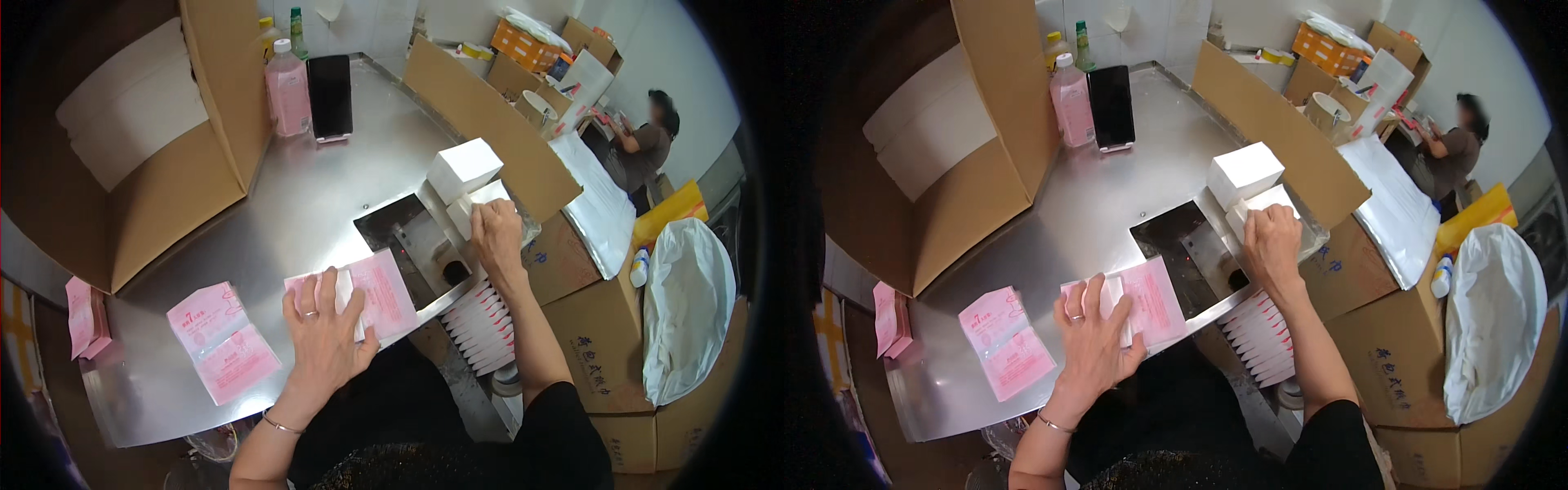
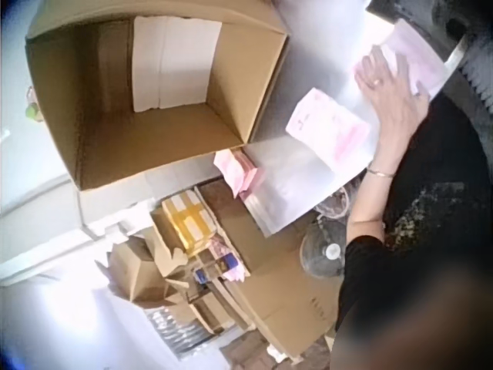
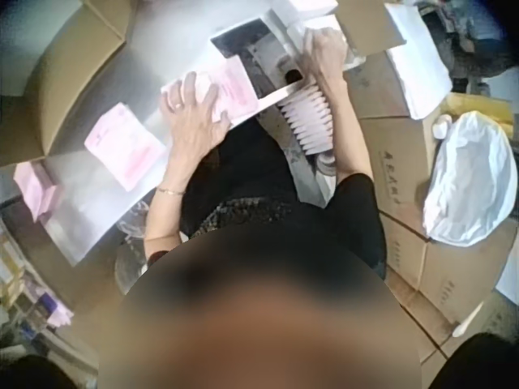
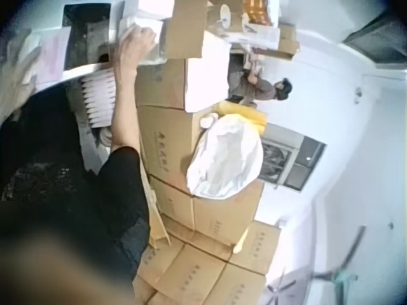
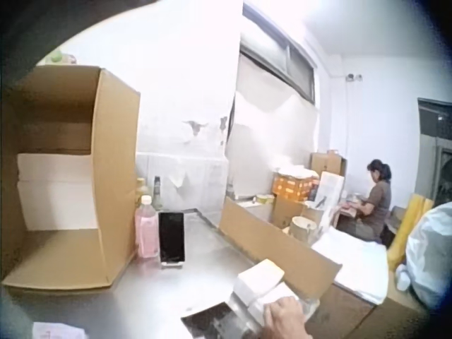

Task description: Packing pink packets into white boxes and then placing the boxes into a larger carton.

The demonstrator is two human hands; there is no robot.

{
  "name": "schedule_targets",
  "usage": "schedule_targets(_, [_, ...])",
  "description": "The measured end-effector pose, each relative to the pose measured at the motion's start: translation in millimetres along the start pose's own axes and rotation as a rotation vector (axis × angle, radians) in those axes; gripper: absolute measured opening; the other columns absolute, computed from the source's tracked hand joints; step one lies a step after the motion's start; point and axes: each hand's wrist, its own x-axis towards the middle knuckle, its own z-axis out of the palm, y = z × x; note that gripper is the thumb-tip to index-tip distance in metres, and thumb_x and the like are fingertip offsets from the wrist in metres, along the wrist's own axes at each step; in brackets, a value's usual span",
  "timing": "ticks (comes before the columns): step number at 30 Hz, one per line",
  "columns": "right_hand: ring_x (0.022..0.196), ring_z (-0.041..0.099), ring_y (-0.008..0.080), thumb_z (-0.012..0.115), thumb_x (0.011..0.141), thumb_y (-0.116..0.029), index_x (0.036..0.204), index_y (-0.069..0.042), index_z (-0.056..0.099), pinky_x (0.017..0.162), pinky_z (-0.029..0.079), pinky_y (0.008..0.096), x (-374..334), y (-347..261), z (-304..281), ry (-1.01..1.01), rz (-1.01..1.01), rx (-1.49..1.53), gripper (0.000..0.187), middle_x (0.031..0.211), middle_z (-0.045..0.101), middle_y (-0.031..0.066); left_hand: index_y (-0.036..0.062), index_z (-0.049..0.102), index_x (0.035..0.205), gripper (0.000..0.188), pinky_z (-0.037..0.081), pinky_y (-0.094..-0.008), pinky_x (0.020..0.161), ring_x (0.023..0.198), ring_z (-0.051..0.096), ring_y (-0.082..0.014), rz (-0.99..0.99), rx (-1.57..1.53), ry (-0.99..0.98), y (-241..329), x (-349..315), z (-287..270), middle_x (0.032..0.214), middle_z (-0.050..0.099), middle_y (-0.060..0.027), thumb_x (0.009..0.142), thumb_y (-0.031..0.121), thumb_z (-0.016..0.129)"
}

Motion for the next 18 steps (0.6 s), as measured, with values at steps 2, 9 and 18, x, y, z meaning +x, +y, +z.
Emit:
schedule_targets(2, [0.093, 0.058, 0.0307, 0.065, 0.087, -0.01, 0.095, -0.002, 0.07, 0.083, 0.043, 0.0457, -3.9, 2.8, 2.2, 0.04, -0.006, 0.049, 0.013, 0.09, 0.06, 0.0117, 0.0066, 0.064, 0.107, 0.046, 0.038, -0.0508, 0.086, 0.105, 0.05, -0.0382, -0.033, -0.022, -0.065, -3.3, -6.5, -0.9, 0.116, 0.054, -0.0187, 0.075, 0.038, 0.073])
schedule_targets(9, [0.1, 0.06, 0.0303, 0.067, 0.088, -0.011, 0.108, -0.002, 0.069, 0.086, 0.044, 0.0443, -10.9, 3.7, 9.4, 0.185, -0.101, 0.068, 0.022, 0.105, 0.065, 0.0108, 0.0075, 0.065, 0.118, 0.046, 0.039, -0.0457, 0.079, 0.098, 0.051, -0.0311, -0.064, -0.117, -0.227, 13.7, -21.9, 3.0, 0.12, 0.057, -0.015, 0.083, 0.036, 0.07])
schedule_targets(18, [0.105, 0.06, 0.0319, 0.065, 0.086, -0.005, 0.111, -0.004, 0.069, 0.088, 0.044, 0.0435, -7.0, 14.5, 6.4, 0.067, -0.039, 0.063, 0.025, 0.106, 0.066, 0.0121, 0.0027, 0.064, 0.116, 0.047, 0.04, -0.0389, 0.074, 0.091, 0.05, -0.0288, -0.064, -0.167, -0.167, 9.9, -23.6, 5.4, 0.114, 0.056, -0.0152, 0.082, 0.035, 0.071])
